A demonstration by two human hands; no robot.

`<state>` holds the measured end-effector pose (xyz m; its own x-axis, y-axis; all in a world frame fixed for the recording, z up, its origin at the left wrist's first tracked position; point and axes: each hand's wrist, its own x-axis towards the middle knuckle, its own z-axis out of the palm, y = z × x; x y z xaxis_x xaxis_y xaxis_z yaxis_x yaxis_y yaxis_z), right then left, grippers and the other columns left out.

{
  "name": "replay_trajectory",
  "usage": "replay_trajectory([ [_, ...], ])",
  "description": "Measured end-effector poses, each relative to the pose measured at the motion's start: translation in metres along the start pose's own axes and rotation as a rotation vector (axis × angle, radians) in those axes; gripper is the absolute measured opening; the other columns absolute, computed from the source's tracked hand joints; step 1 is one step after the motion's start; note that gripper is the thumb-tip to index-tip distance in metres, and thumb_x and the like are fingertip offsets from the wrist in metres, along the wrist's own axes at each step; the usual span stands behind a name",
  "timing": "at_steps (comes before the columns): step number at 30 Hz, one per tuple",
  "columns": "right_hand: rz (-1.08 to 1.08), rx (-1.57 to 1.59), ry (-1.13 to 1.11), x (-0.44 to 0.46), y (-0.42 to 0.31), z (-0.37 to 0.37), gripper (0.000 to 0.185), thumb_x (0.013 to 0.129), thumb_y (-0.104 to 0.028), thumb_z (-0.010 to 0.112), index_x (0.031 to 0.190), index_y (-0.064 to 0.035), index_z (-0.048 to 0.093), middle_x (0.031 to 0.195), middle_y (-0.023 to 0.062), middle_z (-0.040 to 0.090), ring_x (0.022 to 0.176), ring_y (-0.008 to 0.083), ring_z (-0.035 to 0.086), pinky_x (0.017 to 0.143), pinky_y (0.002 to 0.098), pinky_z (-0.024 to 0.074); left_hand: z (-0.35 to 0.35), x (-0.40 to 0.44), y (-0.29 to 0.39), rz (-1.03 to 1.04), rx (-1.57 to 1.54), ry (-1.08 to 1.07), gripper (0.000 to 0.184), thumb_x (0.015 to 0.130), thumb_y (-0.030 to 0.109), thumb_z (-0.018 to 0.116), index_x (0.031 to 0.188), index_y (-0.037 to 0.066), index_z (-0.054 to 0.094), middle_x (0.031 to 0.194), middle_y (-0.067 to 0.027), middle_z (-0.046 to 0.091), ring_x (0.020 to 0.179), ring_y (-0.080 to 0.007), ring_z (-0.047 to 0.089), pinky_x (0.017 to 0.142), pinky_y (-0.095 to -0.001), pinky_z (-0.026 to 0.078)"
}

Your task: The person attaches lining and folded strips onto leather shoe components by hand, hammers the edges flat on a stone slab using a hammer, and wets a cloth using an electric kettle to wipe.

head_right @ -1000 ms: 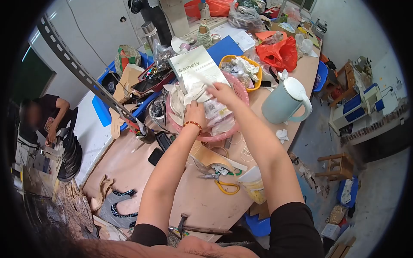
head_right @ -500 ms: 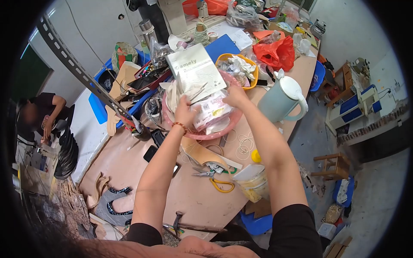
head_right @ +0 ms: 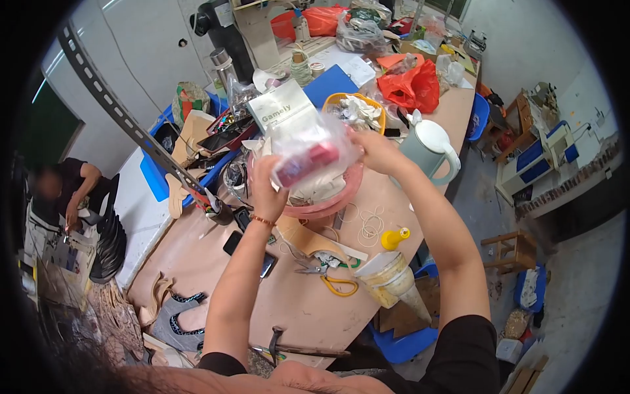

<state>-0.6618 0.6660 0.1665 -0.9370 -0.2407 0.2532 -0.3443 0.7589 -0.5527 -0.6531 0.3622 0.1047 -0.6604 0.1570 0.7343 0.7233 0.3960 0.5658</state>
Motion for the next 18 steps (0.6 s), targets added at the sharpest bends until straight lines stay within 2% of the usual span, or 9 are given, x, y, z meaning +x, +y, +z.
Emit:
replay_trajectory([
  [2, 0.113, -0.489, -0.317, -0.006, 0.013, 0.001, 0.024, 0.079, -0.009, 0.068, 0.103, -0.0049, 0.071, 0.101, 0.0141, 0.072, 0.094, 0.0309, 0.068, 0.082, 0.0369, 0.0533, -0.003, -0.026, -0.011, -0.118, 0.068, -0.287, 0.06, 0.066, -0.011, 0.063, 0.123, 0.009, 0.062, 0.126, -0.0147, 0.058, 0.12, -0.0376, 0.053, 0.105, -0.0448, 0.042],
  [4, 0.218, -0.306, -0.171, -0.005, -0.006, 0.006, 0.019, 0.08, -0.011, 0.066, 0.098, -0.0045, 0.072, 0.096, 0.0148, 0.073, 0.09, 0.033, 0.069, 0.08, 0.0394, 0.0545, -0.007, -0.048, -0.018, -0.201, 0.155, -0.528, 0.053, 0.071, -0.008, 0.059, 0.121, 0.01, 0.063, 0.126, -0.0146, 0.058, 0.121, -0.0373, 0.053, 0.103, -0.0448, 0.042],
  [6, 0.248, -0.102, -0.042, -0.004, -0.034, 0.004, 0.018, 0.08, -0.013, 0.066, 0.095, -0.0046, 0.072, 0.092, 0.0147, 0.073, 0.086, 0.0324, 0.07, 0.078, 0.0404, 0.0548, -0.009, -0.05, -0.02, -0.225, 0.122, -0.543, 0.047, 0.075, -0.005, 0.058, 0.12, 0.008, 0.064, 0.128, -0.0155, 0.057, 0.12, -0.0372, 0.054, 0.103, -0.0428, 0.043],
  [9, 0.118, 0.183, -0.052, -0.002, -0.058, 0.014, 0.017, 0.081, -0.016, 0.066, 0.093, -0.0054, 0.072, 0.088, 0.0142, 0.072, 0.081, 0.0316, 0.07, 0.075, 0.0417, 0.055, -0.01, -0.039, -0.019, -0.346, 0.007, -0.499, 0.047, 0.079, -0.003, 0.061, 0.125, 0.006, 0.061, 0.131, -0.0175, 0.055, 0.121, -0.0374, 0.053, 0.104, -0.041, 0.043],
  [12, 0.003, -0.117, -0.391, -0.002, -0.065, 0.025, 0.015, 0.082, -0.016, 0.064, 0.09, -0.0071, 0.073, 0.091, 0.0121, 0.073, 0.082, 0.0327, 0.07, 0.074, 0.0423, 0.0553, -0.003, -0.023, 0.002, -0.355, -0.052, -0.313, 0.05, 0.082, 0.004, 0.066, 0.131, 0.003, 0.055, 0.133, -0.0205, 0.052, 0.125, -0.0384, 0.051, 0.106, -0.0403, 0.042],
  [13, 0.037, -0.38, -0.363, -0.004, -0.056, 0.041, 0.015, 0.082, -0.015, 0.063, 0.091, -0.008, 0.073, 0.092, 0.0136, 0.073, 0.085, 0.0341, 0.071, 0.074, 0.0441, 0.056, 0.003, -0.02, 0.007, -0.33, -0.038, -0.27, 0.052, 0.083, 0.007, 0.067, 0.133, 0.001, 0.052, 0.133, -0.0218, 0.052, 0.124, -0.0395, 0.052, 0.106, -0.0416, 0.042],
  [14, 0.083, -0.429, -0.308, -0.004, -0.05, 0.051, 0.015, 0.082, -0.014, 0.062, 0.091, -0.0082, 0.072, 0.093, 0.0146, 0.073, 0.086, 0.0347, 0.071, 0.075, 0.0445, 0.0562, 0.006, -0.018, 0.01, -0.304, -0.025, -0.226, 0.055, 0.084, 0.009, 0.069, 0.134, -0.001, 0.049, 0.132, -0.0232, 0.052, 0.123, -0.0406, 0.052, 0.106, -0.0429, 0.042],
  [15, 0.129, -0.48, -0.251, 0.0, -0.05, 0.058, 0.015, 0.082, -0.013, 0.062, 0.092, -0.0085, 0.072, 0.093, 0.0156, 0.073, 0.088, 0.0353, 0.071, 0.075, 0.045, 0.0564, 0.011, -0.021, 0.005, -0.289, 0.07, -0.273, 0.073, 0.082, 0.015, 0.075, 0.143, -0.001, 0.039, 0.136, -0.0245, 0.049, 0.124, -0.0384, 0.052, 0.106, -0.041, 0.044],
  [18, 0.198, -0.517, -0.118, 0.012, -0.046, 0.077, 0.015, 0.082, -0.012, 0.061, 0.094, -0.0086, 0.07, 0.092, 0.0179, 0.073, 0.09, 0.0352, 0.072, 0.075, 0.0455, 0.0569, 0.025, -0.032, 0.003, -0.463, -0.013, -0.312, 0.077, 0.081, 0.017, 0.075, 0.145, -0.001, 0.036, 0.137, -0.0251, 0.049, 0.127, -0.042, 0.049, 0.109, -0.0432, 0.041],
])
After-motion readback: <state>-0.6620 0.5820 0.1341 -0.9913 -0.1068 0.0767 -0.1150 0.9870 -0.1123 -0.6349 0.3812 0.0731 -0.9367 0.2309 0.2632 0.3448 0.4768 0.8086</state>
